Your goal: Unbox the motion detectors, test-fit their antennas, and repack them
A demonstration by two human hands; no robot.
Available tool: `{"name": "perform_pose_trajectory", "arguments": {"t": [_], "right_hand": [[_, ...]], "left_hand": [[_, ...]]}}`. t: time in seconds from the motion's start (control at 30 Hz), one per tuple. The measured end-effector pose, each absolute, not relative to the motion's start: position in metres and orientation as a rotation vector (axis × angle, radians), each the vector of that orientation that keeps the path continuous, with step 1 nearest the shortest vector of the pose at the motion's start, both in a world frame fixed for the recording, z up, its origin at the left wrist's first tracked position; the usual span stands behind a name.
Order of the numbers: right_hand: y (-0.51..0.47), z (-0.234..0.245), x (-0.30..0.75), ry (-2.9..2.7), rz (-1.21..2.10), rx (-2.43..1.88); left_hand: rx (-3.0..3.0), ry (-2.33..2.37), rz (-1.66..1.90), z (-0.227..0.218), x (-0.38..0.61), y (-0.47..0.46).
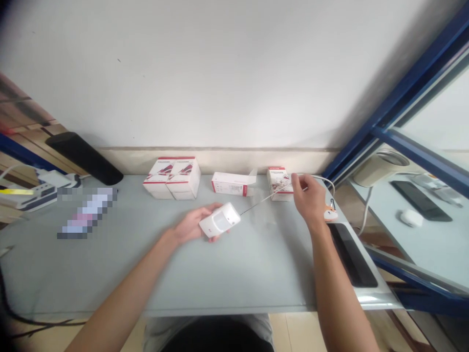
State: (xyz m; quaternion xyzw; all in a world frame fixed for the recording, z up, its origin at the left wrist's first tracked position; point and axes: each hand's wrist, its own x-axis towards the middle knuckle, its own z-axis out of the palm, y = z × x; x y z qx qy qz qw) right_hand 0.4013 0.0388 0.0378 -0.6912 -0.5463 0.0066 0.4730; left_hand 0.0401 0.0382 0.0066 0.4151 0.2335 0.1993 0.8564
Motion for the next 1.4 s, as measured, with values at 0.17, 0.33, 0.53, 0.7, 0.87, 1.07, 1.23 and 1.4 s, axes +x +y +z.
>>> {"name": "perform_pose_trajectory", "arguments": {"t": [0.17,0.33,0.53,0.7,0.87,1.07,1.23,1.4], "right_hand": [[0.041,0.034,0.4,-1.302,0.042,-1.64],[0.044,0.029,0.399,-1.293,0.106,-1.551],[0.041,0.032,0.396,-1.252,0.247,-1.429],[0.034,0.041,0.388,-1.158,0.407,-1.274],[0.035,0.045,0.391,-1.12,0.411,-1.278],[0.033,0.039,0.381,-1.104,0.341,-1.322],[0.009,0.026,0.306,-1.498,0.642,-1.365],[0.006,0.035,0.31,-1.543,0.633,-1.257]], "left_hand": [[0.86,0.477,0.422,0.006,0.04,0.04],[0.847,0.468,0.419,0.005,0.04,0.04],[0.824,0.479,0.423,0.003,0.04,0.04],[0.802,0.492,0.417,0.002,0.038,0.039],[0.796,0.498,0.408,0.002,0.038,0.039],[0.78,0.53,0.461,0.001,0.04,0.035],[0.773,0.521,0.529,-0.001,0.039,0.035],[0.771,0.505,0.567,-0.001,0.043,0.035]]}}
